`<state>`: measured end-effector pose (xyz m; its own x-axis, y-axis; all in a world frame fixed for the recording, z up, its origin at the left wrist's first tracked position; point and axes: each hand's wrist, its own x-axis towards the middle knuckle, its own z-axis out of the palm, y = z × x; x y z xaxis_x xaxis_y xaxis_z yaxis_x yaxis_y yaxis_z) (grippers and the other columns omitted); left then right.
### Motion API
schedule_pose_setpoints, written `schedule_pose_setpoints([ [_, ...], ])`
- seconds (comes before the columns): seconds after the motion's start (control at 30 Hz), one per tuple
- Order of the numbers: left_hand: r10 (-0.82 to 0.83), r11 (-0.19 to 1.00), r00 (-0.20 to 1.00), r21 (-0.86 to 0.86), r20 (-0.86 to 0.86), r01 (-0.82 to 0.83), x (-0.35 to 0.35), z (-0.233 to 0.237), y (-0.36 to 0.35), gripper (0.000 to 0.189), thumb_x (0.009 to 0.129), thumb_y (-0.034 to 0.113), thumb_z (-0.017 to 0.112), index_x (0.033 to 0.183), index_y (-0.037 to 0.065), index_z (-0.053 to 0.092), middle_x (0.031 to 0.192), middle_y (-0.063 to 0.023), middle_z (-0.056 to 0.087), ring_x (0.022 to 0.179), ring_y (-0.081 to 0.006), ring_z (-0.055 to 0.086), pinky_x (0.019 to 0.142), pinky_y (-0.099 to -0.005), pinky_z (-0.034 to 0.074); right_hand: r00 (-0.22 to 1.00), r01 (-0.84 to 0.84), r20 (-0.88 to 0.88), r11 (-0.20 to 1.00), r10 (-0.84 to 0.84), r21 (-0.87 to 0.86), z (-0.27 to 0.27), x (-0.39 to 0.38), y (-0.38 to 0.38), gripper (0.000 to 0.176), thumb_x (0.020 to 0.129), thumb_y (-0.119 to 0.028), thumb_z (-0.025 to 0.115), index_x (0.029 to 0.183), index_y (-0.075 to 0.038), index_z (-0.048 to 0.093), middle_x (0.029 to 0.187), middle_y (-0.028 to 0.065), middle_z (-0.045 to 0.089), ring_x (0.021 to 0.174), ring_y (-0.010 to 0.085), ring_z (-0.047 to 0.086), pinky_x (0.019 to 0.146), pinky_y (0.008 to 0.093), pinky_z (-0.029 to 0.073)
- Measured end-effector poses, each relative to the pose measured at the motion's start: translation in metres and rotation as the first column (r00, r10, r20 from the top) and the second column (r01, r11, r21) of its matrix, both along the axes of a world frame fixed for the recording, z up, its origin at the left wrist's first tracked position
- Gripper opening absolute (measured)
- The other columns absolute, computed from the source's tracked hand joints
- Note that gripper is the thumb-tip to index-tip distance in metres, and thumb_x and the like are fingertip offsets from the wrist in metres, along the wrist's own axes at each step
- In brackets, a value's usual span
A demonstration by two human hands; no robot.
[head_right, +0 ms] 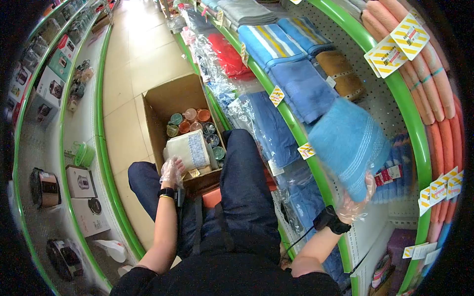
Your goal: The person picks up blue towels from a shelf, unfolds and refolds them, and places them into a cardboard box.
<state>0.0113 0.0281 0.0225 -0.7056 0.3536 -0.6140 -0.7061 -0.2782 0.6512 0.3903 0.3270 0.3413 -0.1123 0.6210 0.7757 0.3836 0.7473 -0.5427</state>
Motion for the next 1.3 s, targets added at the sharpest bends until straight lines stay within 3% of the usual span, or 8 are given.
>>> schedule_pose_setpoints([
  [0.07,-0.017,0.998,1.000,-0.066,0.018,0.018,0.004,0.030,0.010,0.026,0.083,0.028,0.058,0.100,0.010,0.051,0.087,-0.0083,0.057,0.068,-0.0198,0.053,0.060,-0.0329,0.047,0.653,-0.559,-0.756,0.702,0.046,-0.441,0.001,-0.010,-0.004,0.038,0.076,-0.025,0.058,0.104,-0.001,0.052,0.109,0.0113,0.051,0.090,0.0248,0.052,0.084,0.0365,0.043],
  [0.13,-0.138,0.990,0.988,0.021,-0.071,0.139,0.012,0.055,0.016,0.047,0.086,0.037,0.052,0.118,0.003,0.044,0.102,-0.0136,0.056,0.087,-0.0258,0.056,0.074,-0.0390,0.049,0.818,-0.554,-0.332,0.799,0.470,-0.234,-0.059,-0.006,0.010,0.025,0.074,-0.023,0.056,0.089,-0.003,0.058,0.093,0.0100,0.057,0.081,0.0229,0.055,0.078,0.0369,0.045],
  [0.27,-0.275,0.910,0.961,0.326,0.016,0.255,0.030,0.114,0.020,0.060,0.084,0.050,0.050,0.122,0.004,0.042,0.108,-0.0154,0.056,0.098,-0.0294,0.054,0.080,-0.0381,0.046,0.260,-0.890,-0.206,0.152,0.943,-0.431,-0.118,-0.102,-0.009,0.037,0.071,-0.010,0.063,0.105,0.003,0.055,0.095,0.0071,0.062,0.081,0.0204,0.060,0.075,0.0313,0.048],
  [0.3,-0.261,0.913,0.964,0.335,0.042,0.233,0.037,0.136,0.021,0.067,0.083,0.054,0.048,0.123,0.002,0.042,0.111,-0.0163,0.054,0.103,-0.0297,0.052,0.082,-0.0387,0.046,0.282,-0.704,-0.706,-0.359,0.650,-0.613,-0.062,-0.147,-0.056,0.042,0.072,-0.006,0.064,0.111,0.002,0.052,0.096,0.0079,0.062,0.082,0.0186,0.060,0.074,0.0308,0.049],
  [0.4,-0.346,0.829,0.924,0.513,0.159,0.222,0.029,0.115,0.004,0.066,0.080,0.048,0.056,0.120,-0.002,0.044,0.110,-0.0149,0.055,0.100,-0.0270,0.054,0.085,-0.0373,0.045,0.529,-0.449,-0.778,-0.666,0.340,-0.596,-0.156,-0.207,-0.090,0.057,0.067,-0.004,0.068,0.120,-0.001,0.044,0.105,0.0110,0.057,0.087,0.0207,0.059,0.081,0.0337,0.049],
  [1.0,-0.377,0.687,0.875,-0.726,-0.305,0.043,0.000,0.029,0.004,0.053,0.074,0.008,0.060,0.123,0.000,0.043,0.103,-0.0097,0.059,0.090,-0.0199,0.057,0.082,-0.0291,0.044,0.343,0.021,0.111,0.111,0.933,-0.994,-0.150,-0.244,-0.114,0.056,0.076,-0.013,0.060,0.124,0.003,0.038,0.106,0.0106,0.056,0.086,0.0187,0.057,0.075,0.0281,0.045],
  [1.17,-0.300,0.705,0.861,-0.704,-0.410,-0.090,-0.003,0.001,-0.005,0.047,0.071,0.005,0.056,0.117,-0.003,0.048,0.089,-0.0088,0.059,0.072,-0.0162,0.057,0.068,-0.0272,0.048,0.474,-0.577,-0.612,-0.301,0.633,-0.759,-0.095,-0.185,-0.084,0.049,0.083,-0.005,0.057,0.127,0.001,0.036,0.120,0.0127,0.049,0.111,0.0211,0.049,0.097,0.0340,0.038],
  [1.3,-0.273,0.794,0.882,-0.608,-0.385,-0.020,-0.001,0.013,0.001,0.054,0.070,0.002,0.053,0.122,-0.005,0.041,0.098,-0.0116,0.058,0.078,-0.0182,0.057,0.070,-0.0272,0.047,0.648,-0.735,-0.587,0.197,0.485,-0.648,-0.003,-0.111,-0.039,0.036,0.089,-0.015,0.052,0.121,-0.003,0.041,0.111,0.0098,0.054,0.101,0.0173,0.054,0.090,0.0322,0.042],
])
